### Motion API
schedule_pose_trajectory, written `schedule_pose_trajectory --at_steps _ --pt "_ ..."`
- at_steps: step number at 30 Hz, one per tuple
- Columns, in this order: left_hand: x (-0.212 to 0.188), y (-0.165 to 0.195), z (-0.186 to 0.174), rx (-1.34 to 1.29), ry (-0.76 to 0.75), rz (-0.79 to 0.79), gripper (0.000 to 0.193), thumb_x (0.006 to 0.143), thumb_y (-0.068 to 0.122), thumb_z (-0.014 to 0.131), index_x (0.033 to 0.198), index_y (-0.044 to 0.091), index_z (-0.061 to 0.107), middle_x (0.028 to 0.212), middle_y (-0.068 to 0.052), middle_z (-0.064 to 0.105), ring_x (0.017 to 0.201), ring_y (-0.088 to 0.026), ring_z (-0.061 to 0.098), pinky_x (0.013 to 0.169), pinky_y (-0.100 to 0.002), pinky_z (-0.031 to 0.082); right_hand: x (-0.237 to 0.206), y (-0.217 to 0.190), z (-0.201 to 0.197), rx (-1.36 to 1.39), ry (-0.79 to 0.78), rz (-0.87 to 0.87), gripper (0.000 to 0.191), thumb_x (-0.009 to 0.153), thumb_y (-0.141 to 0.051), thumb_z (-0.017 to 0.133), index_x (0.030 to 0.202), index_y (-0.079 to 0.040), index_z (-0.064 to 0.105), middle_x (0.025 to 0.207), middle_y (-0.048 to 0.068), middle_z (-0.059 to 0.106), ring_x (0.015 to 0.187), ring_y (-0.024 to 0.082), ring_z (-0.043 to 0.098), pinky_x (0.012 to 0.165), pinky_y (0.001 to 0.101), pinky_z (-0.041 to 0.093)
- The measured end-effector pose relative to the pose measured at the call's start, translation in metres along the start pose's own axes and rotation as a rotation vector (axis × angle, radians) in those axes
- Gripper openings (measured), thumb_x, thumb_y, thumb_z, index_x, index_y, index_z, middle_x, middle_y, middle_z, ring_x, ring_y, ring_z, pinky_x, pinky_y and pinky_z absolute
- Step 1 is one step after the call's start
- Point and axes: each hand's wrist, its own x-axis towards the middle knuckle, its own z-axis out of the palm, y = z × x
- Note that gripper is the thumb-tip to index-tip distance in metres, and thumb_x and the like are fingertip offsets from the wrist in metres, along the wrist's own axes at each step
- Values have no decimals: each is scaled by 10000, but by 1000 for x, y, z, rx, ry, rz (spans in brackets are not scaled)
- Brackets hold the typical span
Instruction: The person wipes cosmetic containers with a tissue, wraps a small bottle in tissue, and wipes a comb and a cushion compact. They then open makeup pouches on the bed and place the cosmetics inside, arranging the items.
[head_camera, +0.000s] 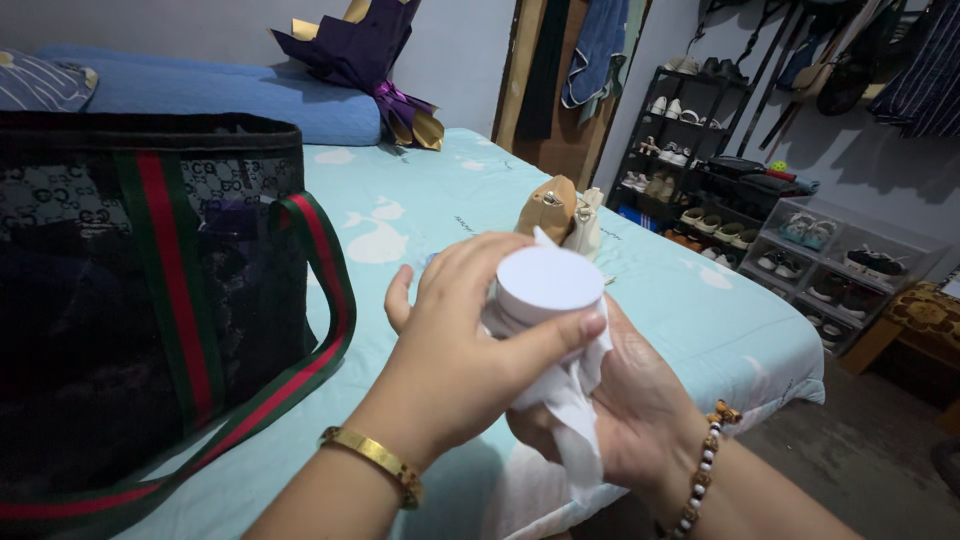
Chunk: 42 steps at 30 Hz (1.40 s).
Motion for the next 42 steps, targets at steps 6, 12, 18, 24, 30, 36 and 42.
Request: schedule_pose_trajectory --at_steps 6,12,18,24,30,36,42 --pt "24 22 5 -248 110 -247 579 764 583 794 1134 137 789 1268 -43 673 1163 -173 648 1062 -442 389 0 -13 12 -16 88 -289 500 1005 -380 558 1384 -55 529 1280 141 651 1197 262 630 1048 473 521" --pt "29 38 -6 -564 97 -368 643 724 456 875 1118 -24 709 1083 -141 764 987 -239 750 812 -318 625 -4 -3 6 -138 199 -367 539 930 -166 634 1438 -59 492 1328 125 627 1232 246 617 1106 466 468" --pt "39 42 13 -394 273 -352 709 805 502 873 1188 -45 636 1119 -118 618 986 -183 627 785 -300 535 -19 -8 -15 115 178 -366 508 945 -273 632 1381 -40 517 1308 155 638 1202 289 627 1059 484 501" --pt "53 45 9 -866 211 -532 545 963 561 548 1285 154 715 1046 -1 597 921 -136 513 854 -327 425 -35 -29 -27 329 -114 -246 563 1015 -460 543 1398 -48 537 1331 185 622 1198 314 616 1009 444 519" --pt "64 57 7 -1119 159 -575 498 971 503 471 1183 84 637 1009 -37 646 912 -172 539 888 -377 414 -48 -36 -27 271 -72 -192 573 1041 -450 393 1422 -34 494 1349 199 579 1205 332 589 1015 496 492" --pt "72 60 10 -1309 -3 -815 626 910 484 353 1195 17 655 1041 -93 680 916 -180 564 926 -369 386 -51 -46 -15 264 -55 -178 562 1040 -445 389 1402 -26 486 1335 238 567 1178 339 598 983 504 501" --pt "69 53 13 -1421 -71 -896 696 916 496 340 1233 -45 643 1103 -127 676 948 -195 566 996 -388 385 -49 -55 -6 180 -51 -250 528 1084 -356 334 1426 24 464 1320 239 572 1162 349 608 980 473 516"
